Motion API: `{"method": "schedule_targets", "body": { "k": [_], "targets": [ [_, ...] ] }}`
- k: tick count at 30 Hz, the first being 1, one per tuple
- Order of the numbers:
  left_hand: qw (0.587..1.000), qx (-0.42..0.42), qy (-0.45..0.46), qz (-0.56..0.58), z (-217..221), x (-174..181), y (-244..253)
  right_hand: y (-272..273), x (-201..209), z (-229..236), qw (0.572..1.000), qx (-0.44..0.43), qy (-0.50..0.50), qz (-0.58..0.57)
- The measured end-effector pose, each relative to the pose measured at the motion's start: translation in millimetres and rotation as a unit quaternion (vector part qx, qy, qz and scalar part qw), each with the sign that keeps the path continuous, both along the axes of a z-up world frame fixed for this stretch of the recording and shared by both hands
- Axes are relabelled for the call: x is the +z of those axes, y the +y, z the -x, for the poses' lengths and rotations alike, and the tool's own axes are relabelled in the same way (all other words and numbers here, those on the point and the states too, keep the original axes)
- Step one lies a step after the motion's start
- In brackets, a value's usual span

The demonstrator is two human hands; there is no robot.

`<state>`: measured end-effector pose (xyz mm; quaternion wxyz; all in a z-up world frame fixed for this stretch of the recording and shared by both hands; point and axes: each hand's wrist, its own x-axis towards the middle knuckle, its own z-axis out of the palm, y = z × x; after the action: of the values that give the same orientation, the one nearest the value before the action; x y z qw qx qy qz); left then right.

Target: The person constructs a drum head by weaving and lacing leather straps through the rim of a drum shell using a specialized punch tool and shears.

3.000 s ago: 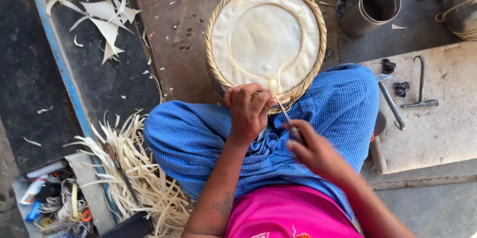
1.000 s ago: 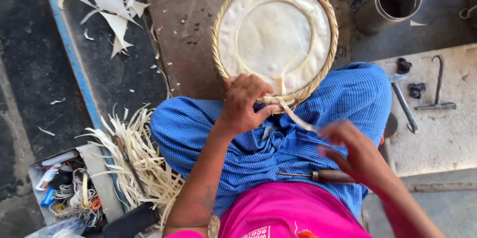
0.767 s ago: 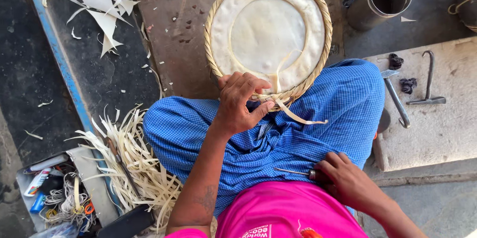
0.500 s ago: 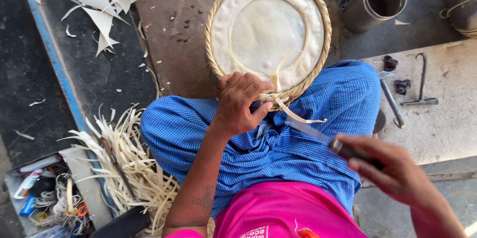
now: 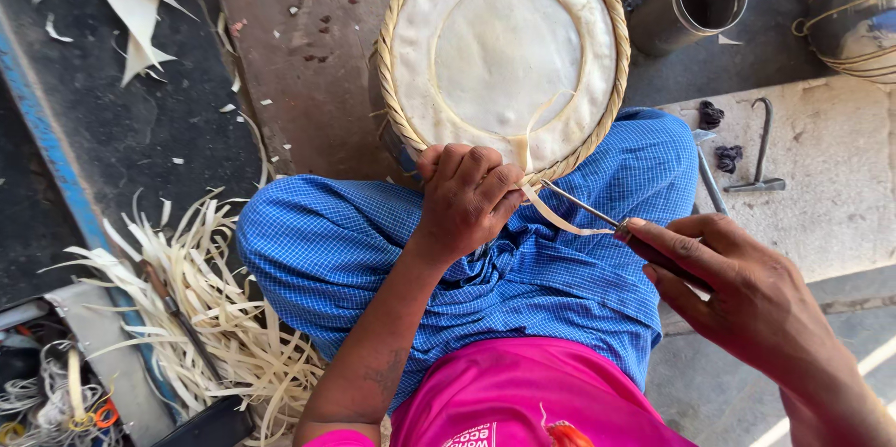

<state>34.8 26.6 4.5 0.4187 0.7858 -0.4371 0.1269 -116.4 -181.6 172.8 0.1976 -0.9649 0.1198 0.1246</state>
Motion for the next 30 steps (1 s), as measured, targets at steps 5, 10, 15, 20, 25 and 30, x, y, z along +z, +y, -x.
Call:
{"method": "schedule_targets", "body": {
  "k": [5,10,15,20,25,30],
  "targets": [
    [1.0,-0.003,0.005,0.002,-0.7,-1.0,1.1,8.4,13.1,-11.9,0.998,0.02,0.024,0.056],
    [1.0,-0.003,-0.002,0.012,-2.1,-1.4,2.3,11.0,22.5,-15.9,0.992,0.036,0.064,0.1],
    [1.0,-0.002,-0.015,0.007,-2.4,-3.6,3.6,14.2,29.3,-25.0,0.987,0.056,0.087,0.125],
    [1.0,-0.003,-0.017,0.005,-2.3,-6.4,3.9,23.0,42.4,-55.1,0.952,0.109,0.196,0.209],
    [1.0,-0.004,-0.016,0.015,-1.4,-8.3,5.1,24.3,49.4,-91.3,0.884,0.186,0.314,0.292],
    [1.0,-0.007,-0.005,0.028,-4.9,-2.5,2.5,24.3,45.6,-67.2,0.947,0.163,0.173,0.215]
  ]
}}
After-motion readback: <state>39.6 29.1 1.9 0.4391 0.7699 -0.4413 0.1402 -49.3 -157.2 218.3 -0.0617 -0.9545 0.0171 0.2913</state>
